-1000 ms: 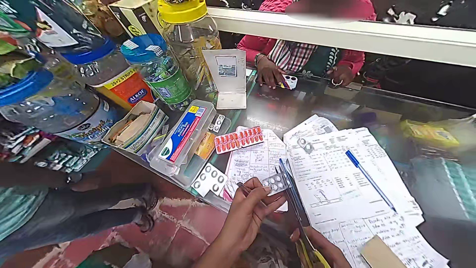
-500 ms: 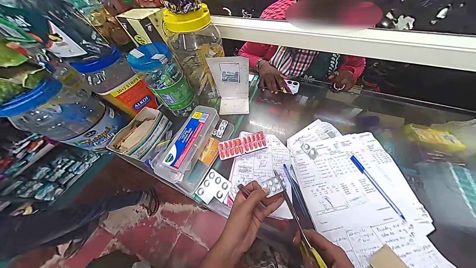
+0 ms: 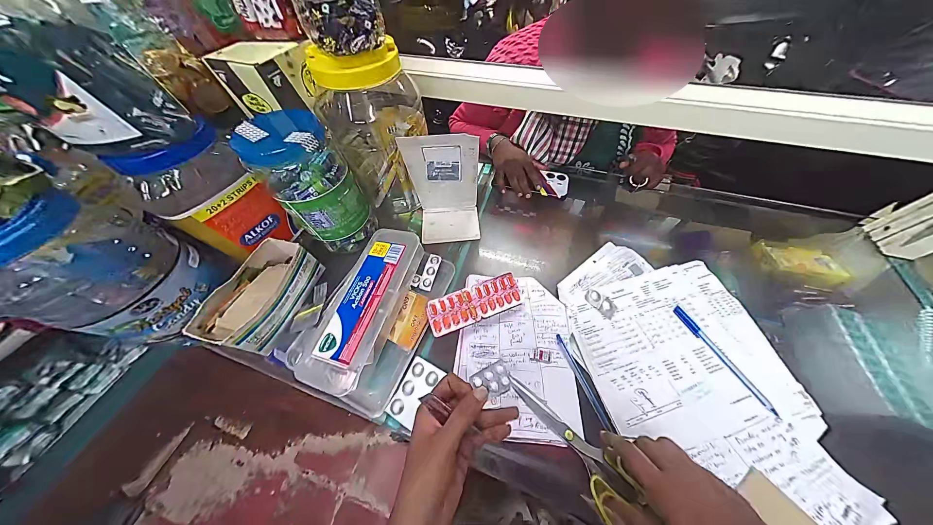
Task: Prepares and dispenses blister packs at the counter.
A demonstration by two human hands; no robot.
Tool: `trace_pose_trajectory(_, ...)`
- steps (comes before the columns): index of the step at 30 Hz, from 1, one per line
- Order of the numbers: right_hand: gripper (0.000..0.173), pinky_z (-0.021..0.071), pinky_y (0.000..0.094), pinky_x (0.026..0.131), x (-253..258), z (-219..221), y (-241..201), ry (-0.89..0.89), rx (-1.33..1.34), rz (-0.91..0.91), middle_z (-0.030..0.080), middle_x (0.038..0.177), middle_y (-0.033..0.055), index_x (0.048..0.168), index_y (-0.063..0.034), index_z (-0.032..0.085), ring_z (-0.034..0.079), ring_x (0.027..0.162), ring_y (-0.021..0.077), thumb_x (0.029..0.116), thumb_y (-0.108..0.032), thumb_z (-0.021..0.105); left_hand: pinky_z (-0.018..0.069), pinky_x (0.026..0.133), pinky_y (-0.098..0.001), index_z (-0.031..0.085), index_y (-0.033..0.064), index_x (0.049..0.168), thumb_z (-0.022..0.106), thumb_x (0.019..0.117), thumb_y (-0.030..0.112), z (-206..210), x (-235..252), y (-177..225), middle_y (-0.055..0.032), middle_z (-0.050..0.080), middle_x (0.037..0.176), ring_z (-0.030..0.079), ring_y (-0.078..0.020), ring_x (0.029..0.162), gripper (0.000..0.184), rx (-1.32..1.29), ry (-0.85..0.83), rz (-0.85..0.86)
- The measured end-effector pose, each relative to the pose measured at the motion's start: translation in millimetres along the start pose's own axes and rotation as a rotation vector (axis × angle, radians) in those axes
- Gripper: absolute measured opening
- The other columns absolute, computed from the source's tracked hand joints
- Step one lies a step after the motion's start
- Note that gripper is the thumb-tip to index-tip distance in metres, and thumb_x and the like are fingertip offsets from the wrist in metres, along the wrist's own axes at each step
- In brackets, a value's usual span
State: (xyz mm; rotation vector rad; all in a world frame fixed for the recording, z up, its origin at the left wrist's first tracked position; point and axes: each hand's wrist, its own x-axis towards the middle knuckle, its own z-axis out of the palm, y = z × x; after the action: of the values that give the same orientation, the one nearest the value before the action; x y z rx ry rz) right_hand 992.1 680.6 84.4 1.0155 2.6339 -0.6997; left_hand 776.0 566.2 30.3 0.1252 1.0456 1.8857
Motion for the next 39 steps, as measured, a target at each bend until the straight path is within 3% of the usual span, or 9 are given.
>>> trace_pose_trajectory(4,0.020,0.0576,0.0488,0.060,60.4,-4.6,4.4,0.484,-0.110,-0.261,0.069,0.081,0.0155,0.096,-0.0046,0.077,0.070,0.076,0.0368,0.0923,-0.022,0.068,0.0656,0.065,-0.0345,0.058,0.0073,0.092,0.051,0.0991,-0.004,-5.6,-6.2,-2.8,-0.0095,0.075,0.078,0.077,-0.0216,0.068,0.015,0.073,-0.066,-0.078)
trace_pose_trajectory(7,0.027,0.0573,0.0487,0.076,111.4,-0.3,0.4,0.320,-0.059,-0.281,0.069,0.097,0.0209,0.113,0.0001,0.075,0.067,0.094,0.0396,0.0978,-0.020,0.067,0.0645,0.061,-0.0323,0.056,0.0078,0.094,0.049,0.1000,-0.004,-5.7,-11.3,-4.8,-0.0088,0.075,0.077,0.076,-0.0202,0.065,0.015,0.124,-0.133,-0.144)
trace_pose_trajectory(9,0.019,0.0566,0.0470,0.075,120.3,1.9,-0.3,0.300,-0.068,-0.290,0.068,0.093,0.0204,0.101,0.0026,0.075,0.068,0.093,0.0379,0.0954,-0.014,0.068,0.0641,0.060,-0.0311,0.057,0.0086,0.094,0.049,0.0995,-0.006,-6.0,-13.6,-4.2,-0.0079,0.075,0.074,0.075,-0.0189,0.063,0.017,0.133,-0.169,-0.154)
trace_pose_trajectory(14,0.007,0.0568,0.0538,0.060,126.8,-18.3,38.2,0.788,-0.214,-0.247,0.068,0.082,0.0230,0.086,0.0048,0.072,0.070,0.078,0.0429,0.0863,-0.001,0.070,0.0633,0.059,-0.0299,0.058,0.0068,0.096,0.052,0.0996,-0.003,-5.9,-11.4,-8.2,-0.0066,0.074,0.073,0.074,-0.0171,0.061,0.012,0.126,-0.166,-0.200)
trace_pose_trajectory(17,0.030,0.0557,0.0560,0.067,123.4,-20.4,49.1,0.699,-0.159,-0.169,0.069,0.089,0.0243,0.114,0.0070,0.071,0.069,0.081,0.0441,0.0976,-0.018,0.067,0.0636,0.059,-0.0304,0.056,0.0046,0.100,0.053,0.1000,-0.001,-2.2,-7.5,-9.3,-0.0087,0.074,0.077,0.074,-0.0186,0.062,0.006,0.123,-0.173,-0.253)
trace_pose_trajectory(21,0.047,0.0491,0.0176,0.056,83.7,10.0,10.3,0.398,0.569,-0.319,0.072,0.087,-0.0028,0.140,-0.0012,0.058,0.059,0.062,0.0002,0.1023,-0.028,0.057,0.0634,0.058,-0.0298,0.058,0.0033,0.100,0.057,0.0999,0.002,0.0,-0.2,-12.6,-0.0105,0.075,0.083,0.074,-0.0178,0.061,0.002,0.125,-0.195,-0.270)
trace_pose_trajectory(27,0.019,0.0490,0.0125,0.051,58.6,13.4,2.5,0.359,0.953,-0.317,0.070,0.077,-0.0108,0.112,-0.0138,0.071,0.060,0.058,-0.0043,0.0928,-0.015,0.071,0.0542,0.056,-0.0178,0.046,0.0100,0.113,0.045,0.1060,0.015,-5.6,7.9,-22.2,0.0023,0.066,0.084,0.062,-0.0036,0.059,0.008,0.133,-0.423,-0.267)
trace_pose_trajectory(33,0.020,0.0534,0.0139,0.077,58.7,-2.0,0.5,0.323,0.392,-0.641,0.070,0.093,0.0012,0.113,-0.0133,0.075,0.066,0.084,0.0034,0.0994,-0.021,0.062,0.0589,0.084,-0.0312,0.052,0.0109,0.128,0.001,0.1019,0.064,-0.2,10.7,-20.4,0.0003,0.071,0.111,0.071,-0.0132,0.098,0.078,0.064,-0.619,-0.517)
trace_pose_trajectory(39,0.018,0.0567,0.0293,0.065,59.2,9.7,-25.7,0.430,0.069,-0.598,0.068,0.080,0.0049,0.107,-0.0117,0.073,0.067,0.073,0.0208,0.0929,-0.018,0.065,0.0571,0.095,-0.0338,0.059,0.0170,0.122,0.061,0.0989,0.008,-6.7,6.8,-20.3,0.0050,0.074,0.112,0.071,-0.0117,0.103,0.025,0.043,-0.766,-0.455)
